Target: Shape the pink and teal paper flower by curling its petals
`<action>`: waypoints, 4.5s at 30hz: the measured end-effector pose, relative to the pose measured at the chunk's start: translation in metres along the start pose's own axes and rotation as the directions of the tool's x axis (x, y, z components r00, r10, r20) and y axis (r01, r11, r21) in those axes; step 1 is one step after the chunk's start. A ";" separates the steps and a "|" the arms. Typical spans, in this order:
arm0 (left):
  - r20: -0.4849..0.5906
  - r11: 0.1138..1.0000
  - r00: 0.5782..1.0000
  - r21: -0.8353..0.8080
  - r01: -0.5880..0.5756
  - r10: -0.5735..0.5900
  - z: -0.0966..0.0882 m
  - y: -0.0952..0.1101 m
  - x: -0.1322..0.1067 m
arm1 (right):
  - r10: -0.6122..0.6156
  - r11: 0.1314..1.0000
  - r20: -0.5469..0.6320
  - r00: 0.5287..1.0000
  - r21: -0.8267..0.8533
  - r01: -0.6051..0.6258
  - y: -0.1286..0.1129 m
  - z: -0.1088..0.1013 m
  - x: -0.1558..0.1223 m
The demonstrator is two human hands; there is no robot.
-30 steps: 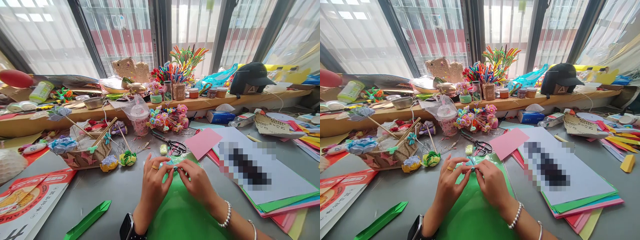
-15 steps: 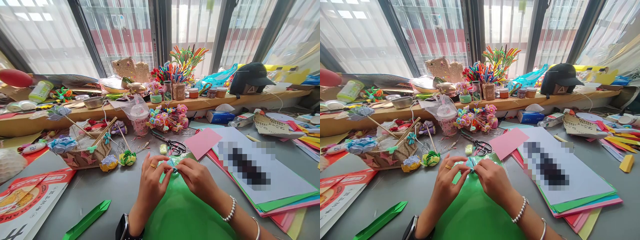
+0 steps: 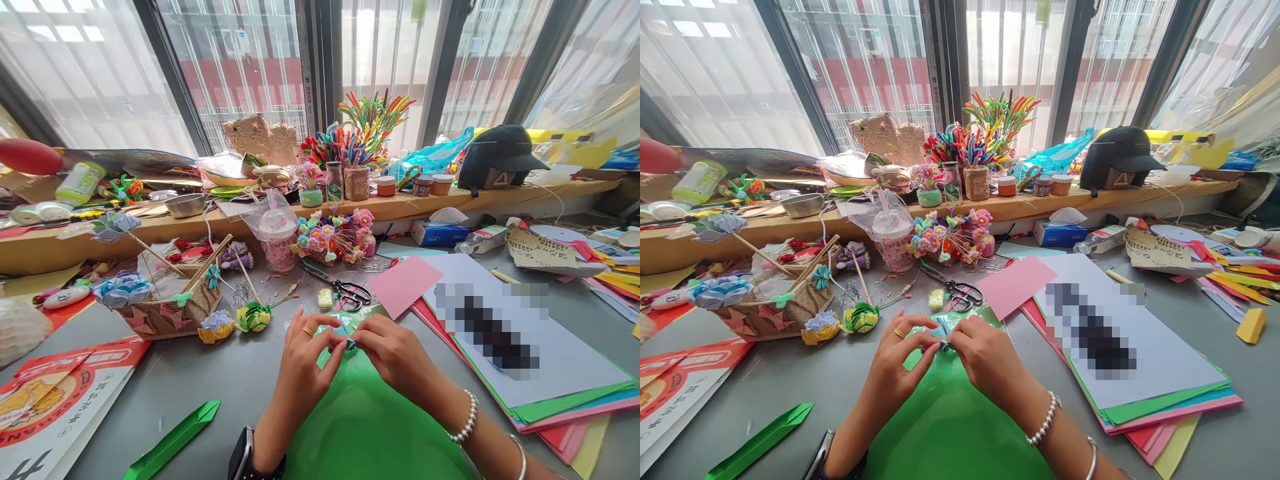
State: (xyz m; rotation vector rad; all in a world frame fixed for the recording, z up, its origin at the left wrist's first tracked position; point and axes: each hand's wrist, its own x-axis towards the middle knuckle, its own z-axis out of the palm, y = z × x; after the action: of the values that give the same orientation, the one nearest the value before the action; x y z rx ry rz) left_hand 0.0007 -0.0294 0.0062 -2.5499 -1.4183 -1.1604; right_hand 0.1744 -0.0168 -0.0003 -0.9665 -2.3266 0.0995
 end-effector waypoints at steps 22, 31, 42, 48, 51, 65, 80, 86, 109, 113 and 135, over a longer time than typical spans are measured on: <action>0.005 1.000 1.000 -0.025 -0.007 0.007 -0.001 0.003 0.002 | -0.014 1.000 0.048 0.999 0.022 0.013 0.001 -0.007 0.001; 0.037 0.983 0.993 -0.144 0.112 -0.108 -0.003 0.003 0.002 | 0.039 0.991 0.091 0.995 0.127 -0.050 0.001 -0.008 0.002; 0.142 0.909 0.950 -0.281 0.306 -0.276 -0.005 0.001 0.003 | 0.191 0.892 0.149 0.970 0.387 -0.235 -0.003 -0.005 0.005; 0.148 0.879 0.945 -0.346 0.327 -0.293 0.001 0.002 0.003 | 0.215 0.882 0.131 0.968 0.398 -0.250 -0.006 0.003 0.006; 0.007 0.857 0.917 -0.353 0.376 -0.400 0.004 0.001 0.001 | 0.245 0.886 0.040 0.969 0.396 -0.240 -0.007 0.004 0.006; 0.554 0.083 0.726 -0.769 0.634 -0.407 -0.006 0.013 0.008 | -0.021 0.981 -0.462 0.887 0.163 0.108 -0.016 0.001 -0.003; 0.654 -0.187 0.680 -0.752 0.632 -0.333 -0.007 0.010 0.006 | -0.012 0.935 -0.400 0.916 0.320 0.152 -0.016 -0.005 0.000; 0.637 -0.150 0.694 -0.763 0.628 -0.335 -0.006 0.012 0.005 | 0.107 0.886 -0.337 0.935 0.459 0.064 -0.019 -0.005 0.002; 0.753 -0.297 0.585 -0.657 0.693 -0.302 -0.003 0.010 0.006 | 0.365 0.851 -0.307 0.879 0.493 -0.181 -0.017 -0.011 0.005; 0.767 -0.370 0.566 -0.641 0.672 -0.301 -0.001 0.011 0.005 | 0.329 0.873 -0.301 0.895 0.458 -0.167 -0.016 -0.013 0.005; 0.751 -0.330 0.596 -0.660 0.675 -0.285 0.007 0.012 0.002 | 0.334 0.881 -0.292 0.896 0.435 -0.187 -0.016 -0.010 0.005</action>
State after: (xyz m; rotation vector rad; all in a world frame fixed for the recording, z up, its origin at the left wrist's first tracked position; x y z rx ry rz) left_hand 0.0141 -0.0324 0.0062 -2.5186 -2.7463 -3.2537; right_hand 0.1676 -0.0271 0.0152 -0.9904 -1.7355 0.4525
